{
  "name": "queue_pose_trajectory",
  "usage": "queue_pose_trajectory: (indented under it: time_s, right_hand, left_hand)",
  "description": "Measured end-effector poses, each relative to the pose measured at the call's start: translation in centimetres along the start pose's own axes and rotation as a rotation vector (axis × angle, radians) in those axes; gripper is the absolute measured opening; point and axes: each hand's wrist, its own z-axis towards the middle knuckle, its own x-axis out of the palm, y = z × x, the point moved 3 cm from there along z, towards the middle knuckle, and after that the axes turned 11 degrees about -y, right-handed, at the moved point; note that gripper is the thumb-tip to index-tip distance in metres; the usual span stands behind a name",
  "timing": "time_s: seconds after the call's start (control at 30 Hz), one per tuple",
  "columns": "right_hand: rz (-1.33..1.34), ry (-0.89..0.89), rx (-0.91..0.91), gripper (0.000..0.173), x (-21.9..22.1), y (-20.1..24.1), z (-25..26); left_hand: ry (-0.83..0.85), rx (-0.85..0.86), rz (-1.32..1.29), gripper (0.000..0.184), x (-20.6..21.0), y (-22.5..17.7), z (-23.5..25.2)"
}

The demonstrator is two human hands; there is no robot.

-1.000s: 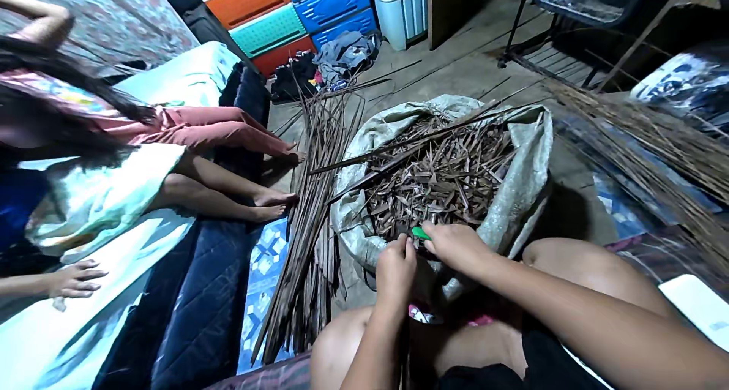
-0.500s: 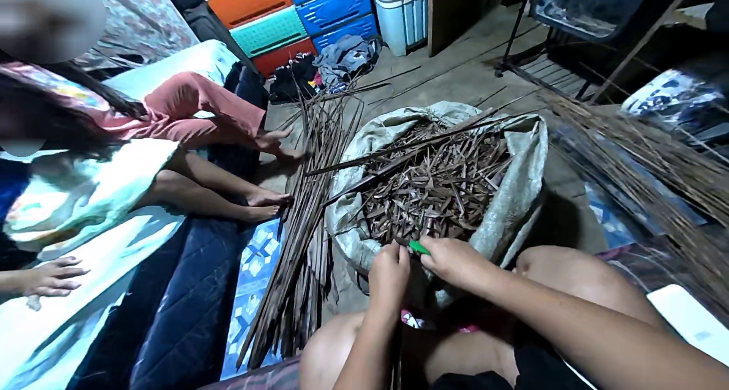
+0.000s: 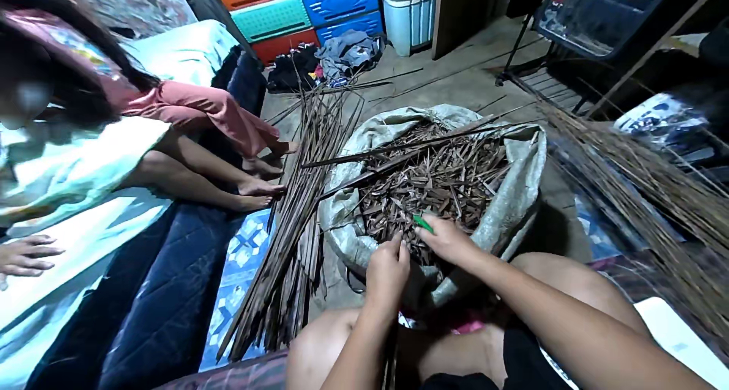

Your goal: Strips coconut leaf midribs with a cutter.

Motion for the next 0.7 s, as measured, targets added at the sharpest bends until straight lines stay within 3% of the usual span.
queue_pose_trajectory:
  time_s: [0.1, 0.27, 0.47, 0.6, 0.7]
  right_hand:
    - [0.304, 0.007, 0.01, 0.033, 1.3, 0.0, 0.1]
    - [0.524, -0.083, 0.194, 0.025, 0.7, -1.0, 1.7]
    - [0.498, -0.029, 0.221, 0.028, 0.2, -1.0, 1.4]
    - [0.552, -0.1, 0.258, 0.023, 0.4, -1.1, 1.7]
    - [0.479, -0.064, 0.286, 0.03, 0.0, -1.6, 2.2]
  left_hand:
    - [0.009, 0.039, -0.044, 0.039, 0.4, -0.2, -0.3]
    - [0.08, 0.018, -0.065, 0.039, 0.7, -0.5, -0.7]
    - [0.083, 0.035, -0.056, 0.039, 0.8, -0.5, -0.6]
    - [0.101, 0.051, -0.063, 0.04, 0.9, -0.6, -0.8]
    - [0.098, 0.062, -0.073, 0.039, 1.0, -0.8, -1.1]
